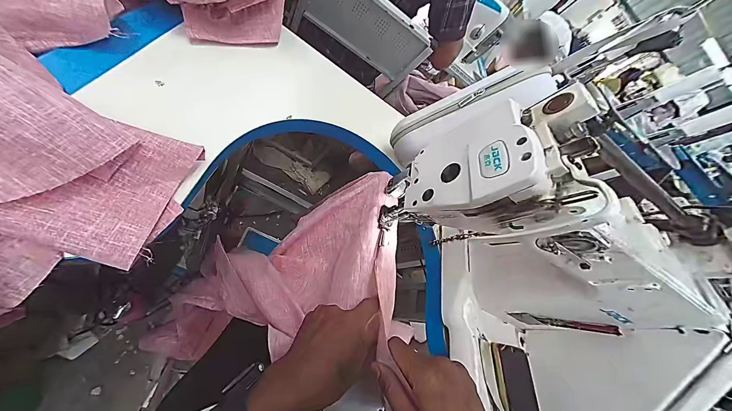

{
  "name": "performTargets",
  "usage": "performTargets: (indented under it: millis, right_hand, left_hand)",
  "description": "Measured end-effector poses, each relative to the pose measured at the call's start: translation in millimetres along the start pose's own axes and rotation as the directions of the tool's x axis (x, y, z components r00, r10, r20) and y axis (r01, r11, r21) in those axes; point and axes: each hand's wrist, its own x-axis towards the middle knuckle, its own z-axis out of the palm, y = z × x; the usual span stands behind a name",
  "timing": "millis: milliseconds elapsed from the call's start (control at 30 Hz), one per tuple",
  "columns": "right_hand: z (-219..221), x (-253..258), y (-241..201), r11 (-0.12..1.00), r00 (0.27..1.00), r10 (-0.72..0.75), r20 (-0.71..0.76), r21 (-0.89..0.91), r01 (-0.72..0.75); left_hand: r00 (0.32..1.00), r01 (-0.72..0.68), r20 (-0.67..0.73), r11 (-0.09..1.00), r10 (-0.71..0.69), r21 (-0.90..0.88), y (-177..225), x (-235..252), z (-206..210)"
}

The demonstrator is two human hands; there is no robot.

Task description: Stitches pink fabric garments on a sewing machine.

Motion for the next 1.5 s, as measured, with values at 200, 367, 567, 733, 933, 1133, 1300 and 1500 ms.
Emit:
performTargets:
  millis: [200,367,567,733,933,1133,1300,1500]
  right_hand:
    - [5,1,-2,0.999,0.996,-0.050,-0.078,-0.022,0.048]
    - [20,-3,-5,0.998,0.952,-0.054,-0.301,0.003,0.058]
    - [54,-2,-10,0.987,0.757,-0.131,-0.640,-0.157,0.039]
    - [67,17,-2,0.997,0.688,-0.073,-0.722,-0.044,0.060]
    - [85,29,10,0.976,0.631,0.016,-0.775,0.150,0.160]
    - [81,47,19,0.972,0.660,0.104,-0.744,0.216,0.090]
    - [82,56,24,0.970,0.767,0.127,-0.629,0.240,0.036]
    - [71,41,-3,0.946,0.844,-0.062,-0.532,0.239,0.221]
  left_hand:
    - [0.999,-0.048,0.014,0.997,0.049,-0.057,-12,-2,-3]
    - [0.994,-0.083,0.057,0.993,0.088,-0.081,-18,11,-8]
    - [0.996,-0.043,0.070,0.997,0.047,-0.061,-12,13,-10]
    - [0.999,-0.028,-0.049,0.996,0.024,-0.080,-13,12,1]
    - [0.715,-0.212,-0.638,0.958,0.286,0.192,-38,32,49]
    - [0.596,-0.139,-0.700,0.910,0.393,0.392,-38,57,45]
    - [0.632,-0.054,-0.675,0.890,0.381,0.452,-31,65,42]
    - [0.933,0.067,-0.359,0.992,-0.025,0.106,-135,86,-35]
